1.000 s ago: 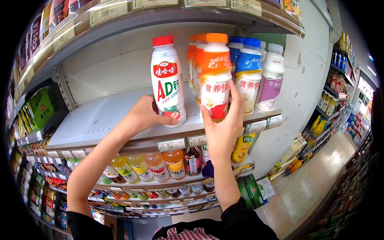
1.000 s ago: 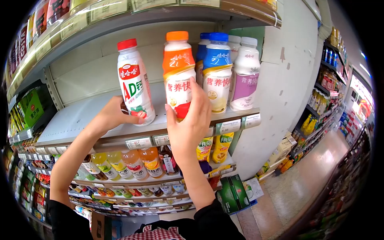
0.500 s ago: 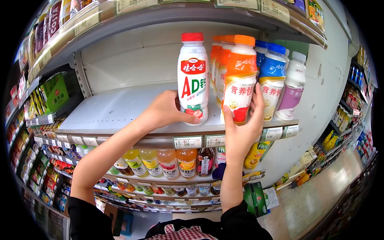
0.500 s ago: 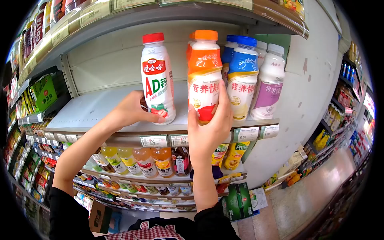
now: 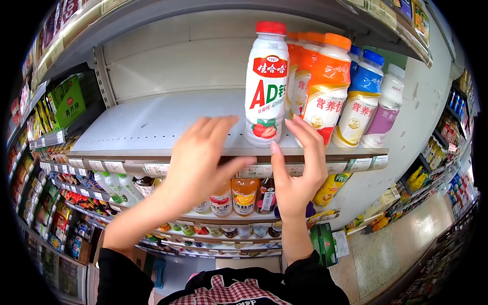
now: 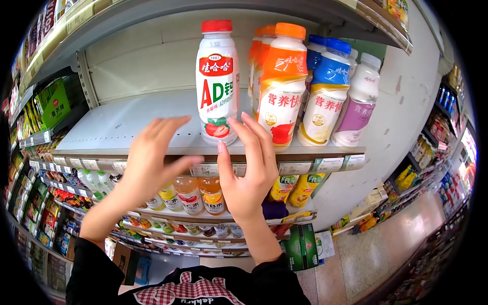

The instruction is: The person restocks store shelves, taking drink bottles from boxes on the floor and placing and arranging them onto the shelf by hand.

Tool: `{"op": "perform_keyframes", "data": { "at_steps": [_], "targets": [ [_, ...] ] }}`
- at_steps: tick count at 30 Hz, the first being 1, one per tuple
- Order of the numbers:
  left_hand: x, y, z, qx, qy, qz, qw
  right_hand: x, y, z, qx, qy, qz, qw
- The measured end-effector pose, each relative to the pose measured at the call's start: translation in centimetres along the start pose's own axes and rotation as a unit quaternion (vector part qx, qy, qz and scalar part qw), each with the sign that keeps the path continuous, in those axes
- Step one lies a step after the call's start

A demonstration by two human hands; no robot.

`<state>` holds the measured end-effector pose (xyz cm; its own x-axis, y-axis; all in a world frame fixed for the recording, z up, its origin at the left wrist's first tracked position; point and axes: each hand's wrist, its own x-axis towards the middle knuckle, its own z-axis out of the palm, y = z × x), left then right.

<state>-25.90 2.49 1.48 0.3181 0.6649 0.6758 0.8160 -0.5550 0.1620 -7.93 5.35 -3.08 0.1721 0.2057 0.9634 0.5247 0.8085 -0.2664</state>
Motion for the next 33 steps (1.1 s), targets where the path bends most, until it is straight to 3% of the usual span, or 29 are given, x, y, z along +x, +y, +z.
{"op": "perform_keyframes", "data": {
  "at_steps": [3,10,17,21,24,26,33],
  "targets": [
    [-3.2,1.6,0.9,0.112,0.060,0.103,0.987,0.1,-0.4,0.6,-0.030,-0.016,0.019,0.999],
    [-5.3,0.3,4.8,0.216,0.103,0.135,0.962,0.3,-0.7,2.5,-0.069,-0.018,0.020,0.997],
    [-6.3,-0.1,4.4,0.114,0.129,0.129,0.977,-0.4,-1.2,2.3,-0.035,0.022,-0.030,0.999],
    [-9.6,-1.4,4.1,0.142,0.232,0.123,0.954,-2.5,-2.7,2.2,0.037,0.015,-0.038,0.998],
    [-12.2,-5.1,3.6,0.190,0.286,0.064,0.937,-4.1,-3.6,2.2,0.072,-0.013,-0.040,0.997],
    [-13.5,-7.6,2.2,0.199,0.276,0.023,0.940,-4.7,-3.8,2.2,0.087,-0.036,-0.034,0.995],
    [-13.8,-11.0,-1.6,0.236,0.222,0.063,0.944,-5.3,-5.3,3.4,0.141,-0.058,-0.020,0.988]
  ]
}}
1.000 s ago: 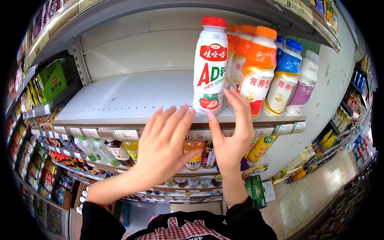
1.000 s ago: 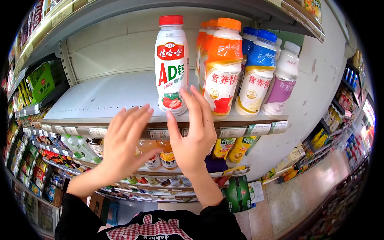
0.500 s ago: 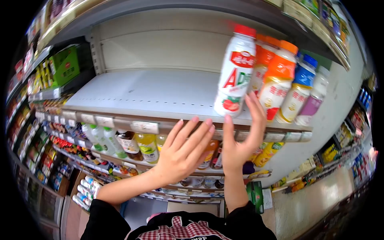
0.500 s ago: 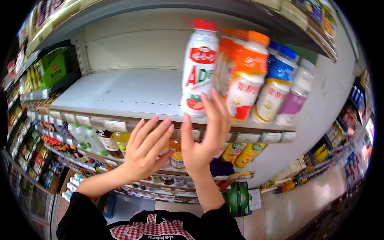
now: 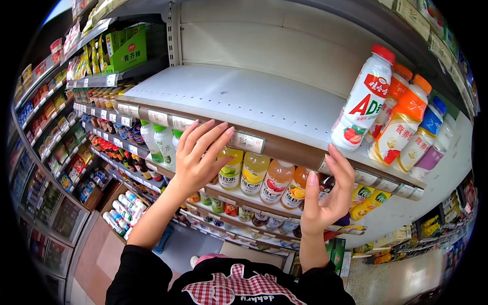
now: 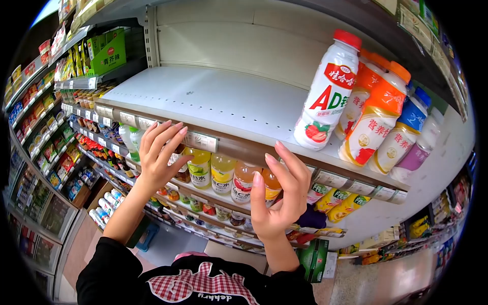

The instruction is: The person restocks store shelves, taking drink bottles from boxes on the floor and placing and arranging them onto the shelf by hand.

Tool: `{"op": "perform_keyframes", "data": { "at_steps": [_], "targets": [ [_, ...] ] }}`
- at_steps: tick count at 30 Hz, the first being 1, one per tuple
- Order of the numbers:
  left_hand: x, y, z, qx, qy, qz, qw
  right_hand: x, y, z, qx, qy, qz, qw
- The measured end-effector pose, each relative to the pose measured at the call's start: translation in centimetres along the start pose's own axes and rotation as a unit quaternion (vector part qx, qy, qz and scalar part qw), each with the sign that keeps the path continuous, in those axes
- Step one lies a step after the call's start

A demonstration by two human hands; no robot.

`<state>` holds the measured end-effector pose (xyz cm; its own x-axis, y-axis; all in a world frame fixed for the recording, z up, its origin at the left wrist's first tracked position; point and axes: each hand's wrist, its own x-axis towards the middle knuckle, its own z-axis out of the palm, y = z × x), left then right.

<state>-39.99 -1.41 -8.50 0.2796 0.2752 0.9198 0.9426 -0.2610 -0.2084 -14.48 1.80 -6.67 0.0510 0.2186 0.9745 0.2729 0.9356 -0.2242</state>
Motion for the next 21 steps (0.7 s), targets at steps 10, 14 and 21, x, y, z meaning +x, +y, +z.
{"op": "perform_keyframes", "data": {
  "at_steps": [10,14,21],
  "targets": [
    [0.63,-0.54,0.66,-0.005,0.036,-0.006,0.999,-0.42,-0.65,0.16,0.026,0.003,0.012,1.000],
    [0.77,-0.77,0.73,-0.017,0.047,-0.002,0.999,-0.37,-0.92,-0.07,0.027,0.003,0.015,1.000],
    [0.87,-0.91,0.90,-0.027,0.060,0.008,0.998,-0.36,-0.98,0.07,0.023,-0.003,0.019,1.000]
  ]
}}
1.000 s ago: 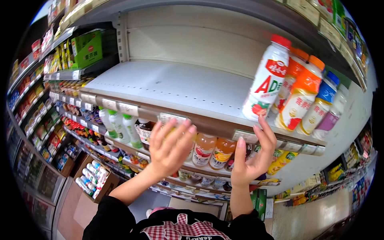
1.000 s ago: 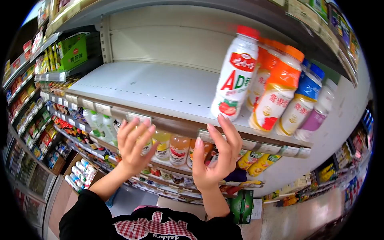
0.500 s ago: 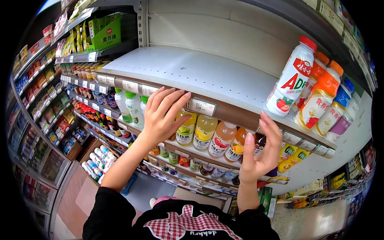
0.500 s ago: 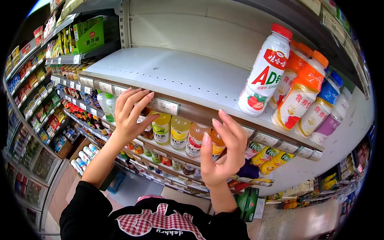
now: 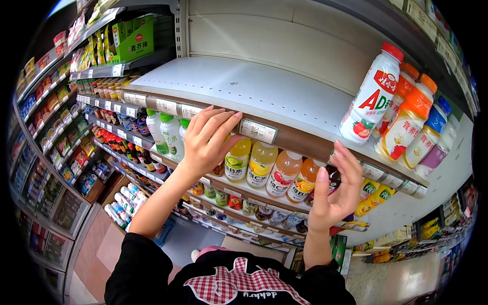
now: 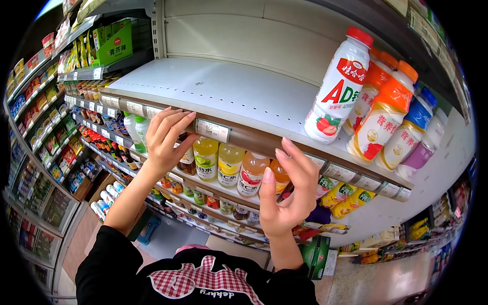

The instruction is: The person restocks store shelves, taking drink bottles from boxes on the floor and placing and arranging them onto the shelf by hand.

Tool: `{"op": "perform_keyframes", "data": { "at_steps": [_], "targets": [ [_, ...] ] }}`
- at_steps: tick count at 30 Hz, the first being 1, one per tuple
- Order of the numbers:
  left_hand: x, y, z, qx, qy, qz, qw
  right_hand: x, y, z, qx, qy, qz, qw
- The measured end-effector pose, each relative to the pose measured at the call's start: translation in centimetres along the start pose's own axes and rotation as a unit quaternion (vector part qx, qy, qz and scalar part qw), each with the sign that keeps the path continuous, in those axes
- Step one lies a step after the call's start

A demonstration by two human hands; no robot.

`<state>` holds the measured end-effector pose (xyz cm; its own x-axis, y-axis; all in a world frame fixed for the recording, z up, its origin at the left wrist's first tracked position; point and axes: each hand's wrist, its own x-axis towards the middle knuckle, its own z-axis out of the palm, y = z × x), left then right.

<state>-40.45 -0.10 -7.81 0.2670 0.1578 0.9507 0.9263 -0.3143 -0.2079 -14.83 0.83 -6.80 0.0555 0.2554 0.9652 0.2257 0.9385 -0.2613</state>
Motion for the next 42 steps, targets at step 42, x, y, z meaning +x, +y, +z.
{"op": "perform_keyframes", "data": {
  "at_steps": [42],
  "targets": [
    [-15.0,2.2,-15.5,0.272,0.022,-0.281,0.920,-7.6,-8.8,19.9,0.346,-0.309,-0.014,0.886]
  ]
}}
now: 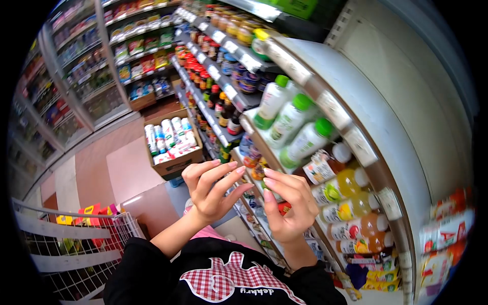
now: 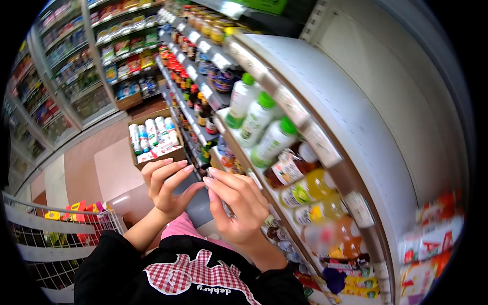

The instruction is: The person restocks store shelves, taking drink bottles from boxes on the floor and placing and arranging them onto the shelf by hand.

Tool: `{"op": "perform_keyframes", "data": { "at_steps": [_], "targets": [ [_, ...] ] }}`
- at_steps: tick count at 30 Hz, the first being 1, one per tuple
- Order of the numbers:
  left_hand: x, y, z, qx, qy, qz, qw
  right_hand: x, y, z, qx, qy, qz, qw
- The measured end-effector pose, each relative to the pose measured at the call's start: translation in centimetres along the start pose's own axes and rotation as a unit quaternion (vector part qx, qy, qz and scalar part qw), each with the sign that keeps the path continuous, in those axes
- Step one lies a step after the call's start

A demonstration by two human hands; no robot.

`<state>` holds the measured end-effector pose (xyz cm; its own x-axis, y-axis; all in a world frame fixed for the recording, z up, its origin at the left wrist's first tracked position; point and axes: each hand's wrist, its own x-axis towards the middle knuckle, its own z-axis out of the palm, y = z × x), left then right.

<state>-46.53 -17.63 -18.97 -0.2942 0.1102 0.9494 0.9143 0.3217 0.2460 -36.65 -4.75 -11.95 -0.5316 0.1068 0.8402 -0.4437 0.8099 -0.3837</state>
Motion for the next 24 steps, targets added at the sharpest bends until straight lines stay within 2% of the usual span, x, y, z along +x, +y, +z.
{"op": "perform_keyframes", "data": {
  "at_steps": [6,17,24],
  "targets": [
    [-0.6,-7.0,-0.9,0.034,-0.032,-0.051,0.998,2.4,2.5,8.5,0.040,-0.045,0.017,0.998],
    [-4.0,-22.7,0.5,0.037,-0.110,-0.197,0.974,6.2,7.5,24.5,0.081,-0.126,0.127,0.980],
    [-15.4,-34.8,3.3,0.090,-0.217,-0.358,0.904,5.9,10.9,33.0,0.086,-0.176,0.218,0.956]
  ]
}}
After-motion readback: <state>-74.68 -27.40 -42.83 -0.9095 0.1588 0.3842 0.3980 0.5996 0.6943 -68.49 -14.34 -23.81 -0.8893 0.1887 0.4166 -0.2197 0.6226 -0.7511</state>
